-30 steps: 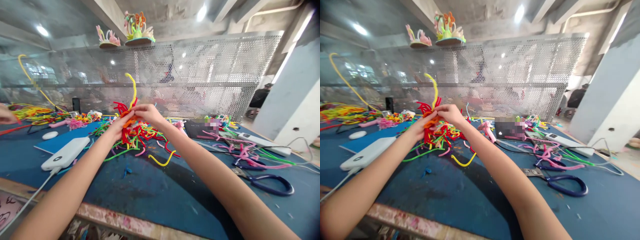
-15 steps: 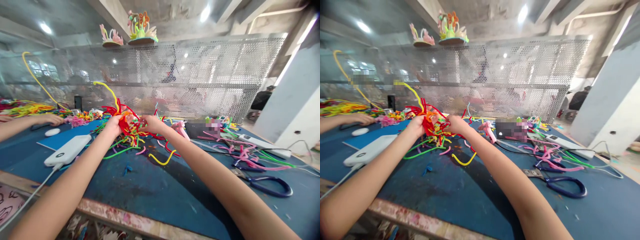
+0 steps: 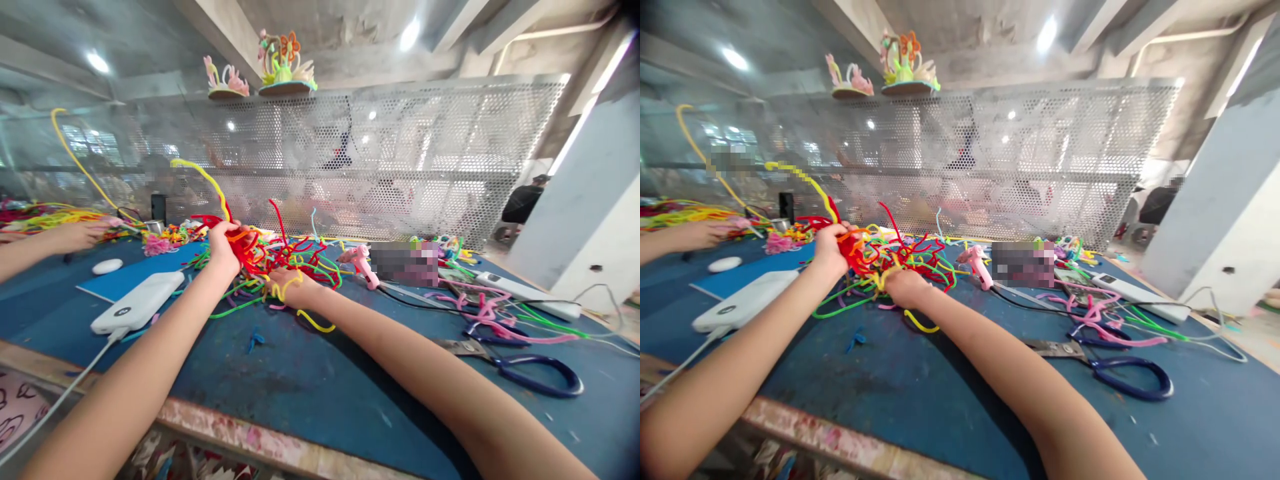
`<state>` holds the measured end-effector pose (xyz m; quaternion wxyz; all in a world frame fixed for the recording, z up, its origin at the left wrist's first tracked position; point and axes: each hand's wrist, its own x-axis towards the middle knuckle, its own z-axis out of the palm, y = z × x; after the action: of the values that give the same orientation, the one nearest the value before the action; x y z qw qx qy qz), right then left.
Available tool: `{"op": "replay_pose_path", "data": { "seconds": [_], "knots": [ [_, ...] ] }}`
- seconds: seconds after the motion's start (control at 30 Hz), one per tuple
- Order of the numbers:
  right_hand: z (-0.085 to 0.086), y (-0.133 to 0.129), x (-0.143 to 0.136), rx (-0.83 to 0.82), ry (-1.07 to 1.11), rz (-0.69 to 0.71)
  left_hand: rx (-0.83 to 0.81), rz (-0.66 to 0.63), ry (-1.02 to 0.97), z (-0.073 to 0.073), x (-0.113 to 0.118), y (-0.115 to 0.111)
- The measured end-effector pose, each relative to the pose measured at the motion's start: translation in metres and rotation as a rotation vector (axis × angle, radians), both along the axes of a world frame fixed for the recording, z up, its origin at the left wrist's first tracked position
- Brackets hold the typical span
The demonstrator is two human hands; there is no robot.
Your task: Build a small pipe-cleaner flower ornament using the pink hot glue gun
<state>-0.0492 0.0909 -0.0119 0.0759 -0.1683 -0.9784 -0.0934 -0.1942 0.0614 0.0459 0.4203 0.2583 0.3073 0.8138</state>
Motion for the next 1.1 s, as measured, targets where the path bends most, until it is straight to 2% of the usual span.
{"op": "replay_pose_path", "data": {
  "seconds": [0.03, 0.1, 0.2, 0.27, 0.33, 0.4, 0.43, 0.5, 0.6, 0.67, 0.77, 0.87, 0.93, 1.03, 1.1],
  "knots": [
    [-0.002, 0.000, -0.002, -0.007, -0.006, -0.013, 0.009, 0.017, 0.027, 0.001, 0.003, 0.000],
    [0.004, 0.002, -0.001, -0.033, -0.011, -0.025, 0.086, 0.051, 0.145, -0.001, 0.011, 0.000],
    [0.032, 0.015, 0.013, -0.058, 0.023, -0.106, 0.209, 0.072, 0.468, -0.011, 0.027, 0.001],
    [0.049, 0.025, 0.030, -0.015, 0.129, -0.251, 0.161, 0.088, 0.802, -0.024, 0.034, 0.003],
    [0.059, 0.034, 0.047, 0.062, 0.261, -0.403, 0.044, 0.114, 1.285, -0.038, 0.038, 0.006],
    [0.059, 0.039, 0.061, 0.171, 0.375, -0.517, -0.067, 0.108, 1.774, -0.052, 0.040, 0.011],
    [0.056, 0.041, 0.065, 0.202, 0.381, -0.558, -0.113, 0.084, 1.945, -0.059, 0.039, 0.014],
    [0.046, 0.042, 0.070, 0.195, 0.311, -0.615, -0.176, 0.023, 2.093, -0.070, 0.038, 0.021],
    [0.035, 0.044, 0.069, 0.081, 0.187, -0.655, -0.209, 0.001, 2.072, -0.079, 0.037, 0.028],
    [0.033, 0.045, 0.068, 0.023, 0.173, -0.669, -0.216, -0.002, 2.032, -0.081, 0.037, 0.030],
    [0.042, 0.048, 0.070, -0.054, 0.200, -0.625, -0.217, 0.005, 1.917, -0.080, 0.036, 0.030],
    [0.062, 0.053, 0.080, -0.124, 0.274, -0.530, -0.203, 0.005, 1.754, -0.080, 0.037, 0.030],
    [0.078, 0.058, 0.091, -0.159, 0.484, -0.467, -0.196, -0.003, 1.627, -0.079, 0.037, 0.031],
    [0.101, 0.064, 0.109, -0.132, 1.165, -0.337, -0.206, -0.031, 1.415, -0.078, 0.037, 0.034],
    [0.113, 0.065, 0.118, -0.057, 1.495, -0.241, -0.227, -0.065, 1.260, -0.076, 0.037, 0.034]
  ]
}}
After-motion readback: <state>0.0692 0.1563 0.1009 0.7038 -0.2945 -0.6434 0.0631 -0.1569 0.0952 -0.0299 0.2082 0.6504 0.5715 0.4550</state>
